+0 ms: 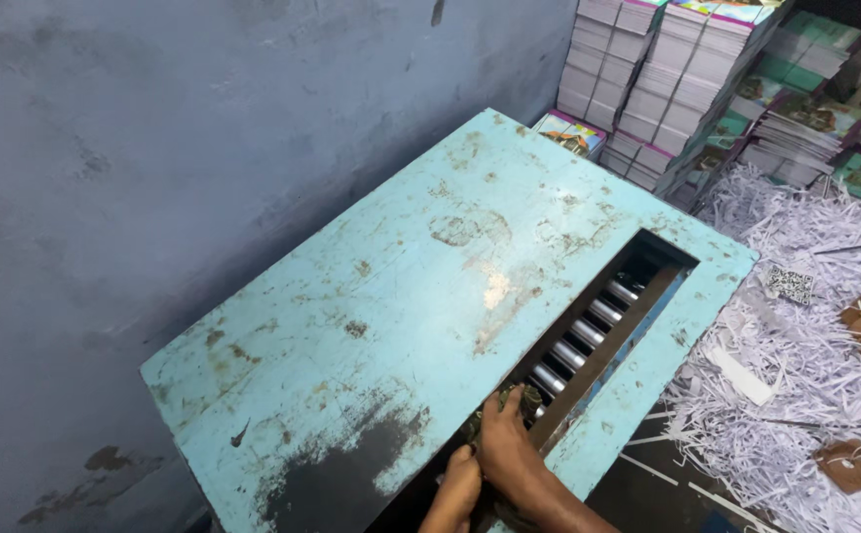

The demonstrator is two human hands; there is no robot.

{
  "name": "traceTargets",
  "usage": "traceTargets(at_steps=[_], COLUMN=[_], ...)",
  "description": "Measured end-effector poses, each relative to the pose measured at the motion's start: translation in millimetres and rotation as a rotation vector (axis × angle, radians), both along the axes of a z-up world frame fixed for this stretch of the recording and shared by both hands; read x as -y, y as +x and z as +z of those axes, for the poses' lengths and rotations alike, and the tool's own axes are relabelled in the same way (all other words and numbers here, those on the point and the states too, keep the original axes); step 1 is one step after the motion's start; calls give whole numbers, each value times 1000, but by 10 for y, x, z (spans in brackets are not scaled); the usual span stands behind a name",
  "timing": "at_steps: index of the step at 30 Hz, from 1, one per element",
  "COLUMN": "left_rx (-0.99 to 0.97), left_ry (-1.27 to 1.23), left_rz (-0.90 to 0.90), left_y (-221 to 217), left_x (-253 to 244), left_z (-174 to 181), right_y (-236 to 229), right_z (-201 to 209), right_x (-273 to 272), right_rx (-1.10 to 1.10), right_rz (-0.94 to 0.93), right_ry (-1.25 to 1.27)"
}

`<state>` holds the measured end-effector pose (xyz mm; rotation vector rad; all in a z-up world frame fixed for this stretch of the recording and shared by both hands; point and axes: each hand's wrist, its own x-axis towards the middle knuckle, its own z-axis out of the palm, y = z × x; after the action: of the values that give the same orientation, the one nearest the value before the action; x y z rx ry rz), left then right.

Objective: The person wipes the exterior and interior surfaces of a light blue industrial machine using a green cloth. They clean the side panel, top surface, and the roller area inside the machine's opening.

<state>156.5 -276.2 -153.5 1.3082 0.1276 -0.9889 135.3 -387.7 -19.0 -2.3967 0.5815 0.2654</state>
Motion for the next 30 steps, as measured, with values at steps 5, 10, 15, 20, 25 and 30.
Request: traceTargets(at_steps=[5,10,15,20,25,30], left_rx=[72,152,209,174,-20,264], left_ry=[58,133,141,17,-59,36], left_rz=[3,67,99,128,-20,-170], left_y=[36,47,79,115,191,254], left_x=[198,440,523,572,374,252], left_z=[-140,-232,-358,-691,-723,-731], right_y=[38,74,8,-19,75,172], right_z=[-148,-356,12,72,-361,-624], right_x=[135,407,470,369,307,184], right_rx=[66,118,-47,-170,-100,-49], right_rz=[-15,28,-111,-112,-234,-377], right_ry=[-19,-17,116,198,219,266])
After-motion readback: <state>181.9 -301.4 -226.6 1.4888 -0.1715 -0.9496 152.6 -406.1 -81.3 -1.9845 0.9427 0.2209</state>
